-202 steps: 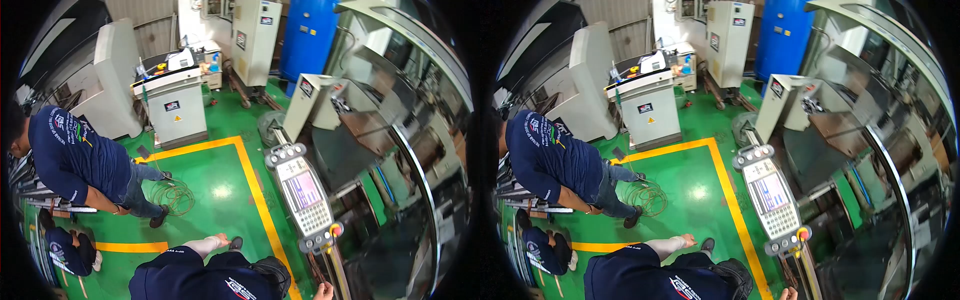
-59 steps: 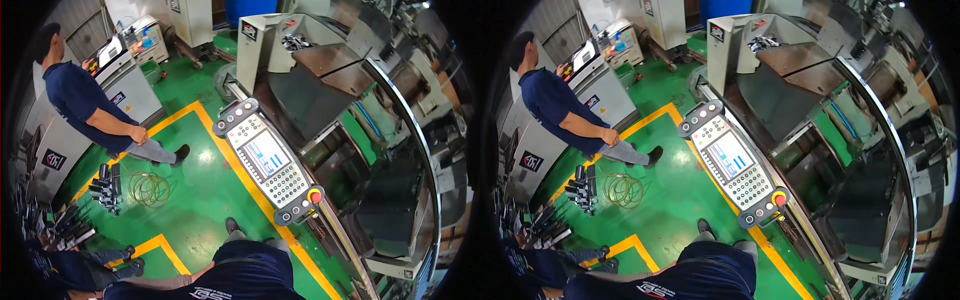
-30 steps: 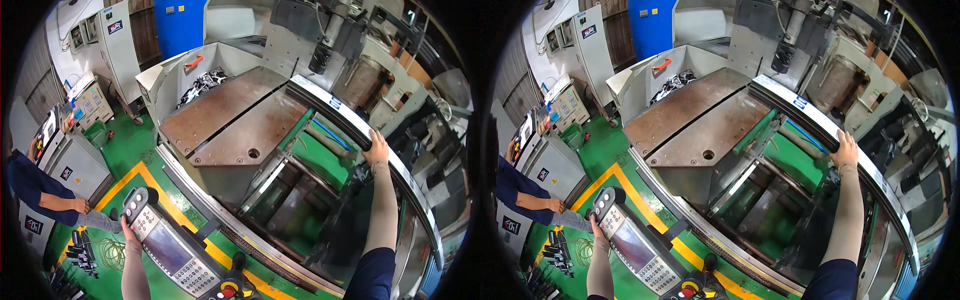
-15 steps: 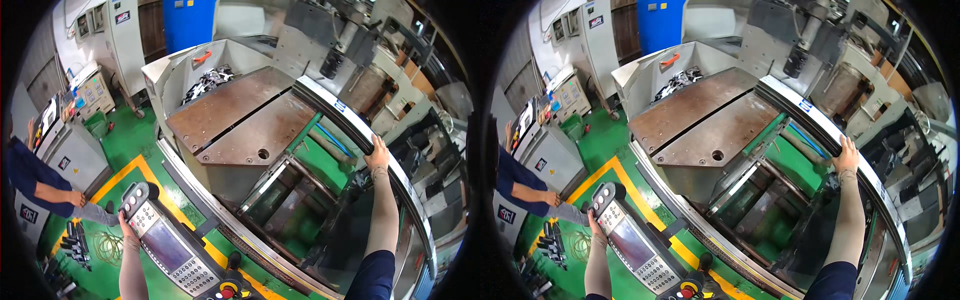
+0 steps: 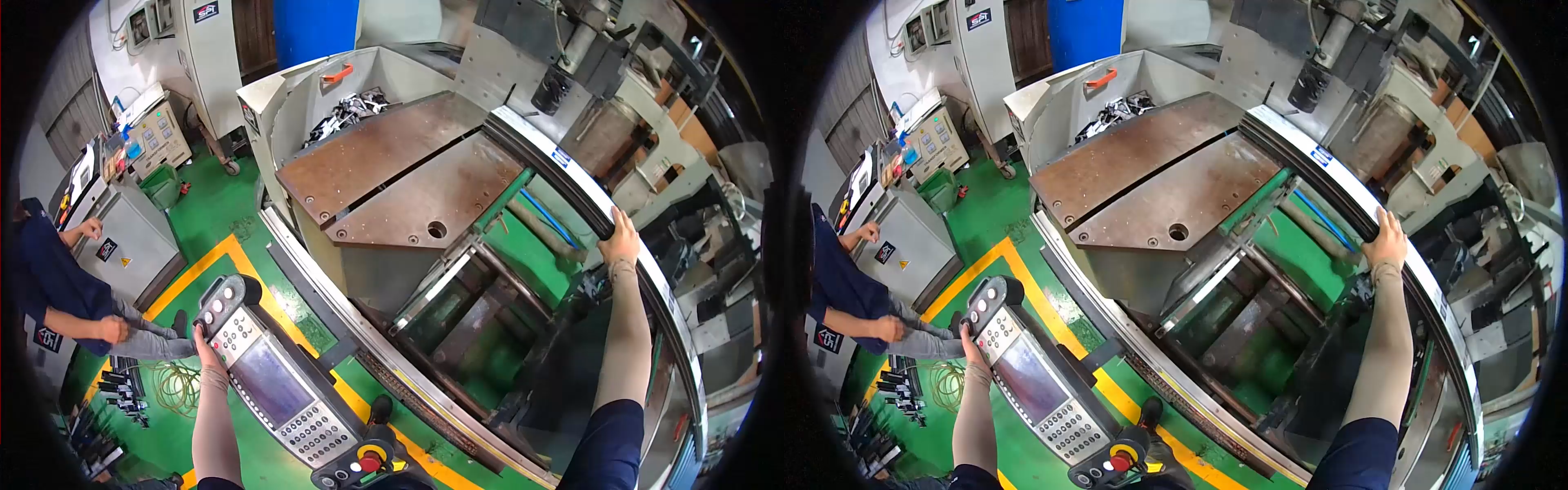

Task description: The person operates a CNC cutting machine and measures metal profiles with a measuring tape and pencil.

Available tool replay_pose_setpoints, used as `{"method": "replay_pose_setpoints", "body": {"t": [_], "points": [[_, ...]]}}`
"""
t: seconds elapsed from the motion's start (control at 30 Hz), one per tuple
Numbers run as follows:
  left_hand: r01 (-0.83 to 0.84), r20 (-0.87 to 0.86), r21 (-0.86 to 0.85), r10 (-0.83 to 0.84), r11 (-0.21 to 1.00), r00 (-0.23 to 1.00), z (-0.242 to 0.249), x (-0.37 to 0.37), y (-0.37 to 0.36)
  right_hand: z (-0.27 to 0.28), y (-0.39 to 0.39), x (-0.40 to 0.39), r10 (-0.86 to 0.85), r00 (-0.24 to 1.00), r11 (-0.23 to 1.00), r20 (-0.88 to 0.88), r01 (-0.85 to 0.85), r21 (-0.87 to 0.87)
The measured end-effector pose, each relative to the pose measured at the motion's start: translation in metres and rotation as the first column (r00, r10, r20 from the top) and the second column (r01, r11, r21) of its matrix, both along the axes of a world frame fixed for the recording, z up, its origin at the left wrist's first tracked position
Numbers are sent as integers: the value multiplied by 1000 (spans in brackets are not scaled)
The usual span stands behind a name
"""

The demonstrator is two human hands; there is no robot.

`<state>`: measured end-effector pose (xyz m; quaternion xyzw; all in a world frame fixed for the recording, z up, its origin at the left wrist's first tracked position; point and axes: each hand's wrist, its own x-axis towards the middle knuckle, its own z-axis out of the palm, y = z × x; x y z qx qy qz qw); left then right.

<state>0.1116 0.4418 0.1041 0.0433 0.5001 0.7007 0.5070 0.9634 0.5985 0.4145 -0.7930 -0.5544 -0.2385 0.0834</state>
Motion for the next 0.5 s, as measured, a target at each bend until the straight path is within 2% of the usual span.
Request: {"method": "replay_pose_setpoints", "body": {"t": [0.07, 0.17, 0.23, 0.33, 0.43, 0.5], "points": [[-9, 38, 11, 9, 1000, 999, 15, 13, 0, 9, 16, -4, 27, 1000, 999, 12, -27, 25], [-67, -74, -33, 65, 997, 995, 9, 5, 3, 2, -1, -4, 10, 1000, 1000, 9, -10, 1], [-17, 15, -7, 17, 1000, 1000, 17, 14, 2, 4, 7, -5, 30, 997, 999, 78, -32, 22], [8, 21, -10, -8, 1000, 1000, 6, 1, 2, 9, 0, -14, 38, 999, 999, 33, -39, 28], [38, 73, -23, -36, 999, 997, 20, 8, -1, 11, 5, -11, 29, 1000, 1000, 6, -29, 8], [13, 33, -53, -11, 999, 999, 46, 25, -3, 12, 5, -11, 37, 999, 999, 1, -37, -18]]}}
